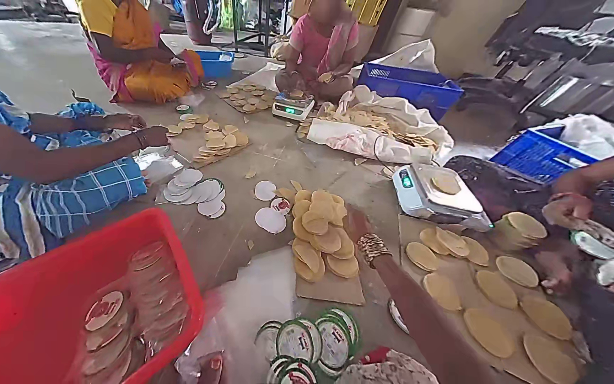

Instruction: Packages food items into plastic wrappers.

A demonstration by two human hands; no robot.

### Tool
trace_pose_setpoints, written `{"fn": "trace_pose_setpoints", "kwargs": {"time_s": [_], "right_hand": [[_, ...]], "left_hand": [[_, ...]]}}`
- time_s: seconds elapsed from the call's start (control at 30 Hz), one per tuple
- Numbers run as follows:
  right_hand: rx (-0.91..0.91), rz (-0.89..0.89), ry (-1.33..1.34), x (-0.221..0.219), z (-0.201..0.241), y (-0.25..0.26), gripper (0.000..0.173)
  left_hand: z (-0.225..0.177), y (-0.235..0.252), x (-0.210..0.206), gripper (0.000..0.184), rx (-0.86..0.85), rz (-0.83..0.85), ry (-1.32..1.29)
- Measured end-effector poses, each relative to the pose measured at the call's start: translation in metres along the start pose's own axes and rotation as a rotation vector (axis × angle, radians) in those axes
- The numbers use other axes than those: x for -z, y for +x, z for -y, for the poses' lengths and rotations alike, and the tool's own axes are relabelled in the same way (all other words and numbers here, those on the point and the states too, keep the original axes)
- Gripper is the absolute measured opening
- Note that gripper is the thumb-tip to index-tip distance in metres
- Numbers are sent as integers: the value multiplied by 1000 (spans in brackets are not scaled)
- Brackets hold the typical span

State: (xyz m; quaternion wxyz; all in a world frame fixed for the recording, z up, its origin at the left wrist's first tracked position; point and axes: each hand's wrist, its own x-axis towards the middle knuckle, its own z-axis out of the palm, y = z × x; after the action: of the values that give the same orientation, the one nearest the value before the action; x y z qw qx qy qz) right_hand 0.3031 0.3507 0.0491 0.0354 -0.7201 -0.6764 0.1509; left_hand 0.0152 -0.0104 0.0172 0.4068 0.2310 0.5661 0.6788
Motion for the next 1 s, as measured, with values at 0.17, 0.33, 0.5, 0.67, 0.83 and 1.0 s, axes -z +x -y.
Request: {"fn": "trace_pose_setpoints", "kwargs": {"time_s": [0.17,0.33,0.5,0.67,0.83,1.0], "right_hand": [[179,-69,381,68,-39,-108,34],[191,521,645,70,-88,-271,26],[188,634,181,27,-124,-360,35],[209,219,-99,21,-80,-380,52],[413,245,69,-24,3,-356,35],[165,518,-119,-109,62,-293,71]], "left_hand": [[-3,1,-1,15,-27,18,-19],[-12,-11,-4,14,-48,-26,19],[-6,-12,-6,13,-43,-49,10],[-10,-16,-4,12,-38,-71,19],[-6,-14,-2,14,-84,-46,44],[-3,-14,4,13,-93,-65,38]]}}
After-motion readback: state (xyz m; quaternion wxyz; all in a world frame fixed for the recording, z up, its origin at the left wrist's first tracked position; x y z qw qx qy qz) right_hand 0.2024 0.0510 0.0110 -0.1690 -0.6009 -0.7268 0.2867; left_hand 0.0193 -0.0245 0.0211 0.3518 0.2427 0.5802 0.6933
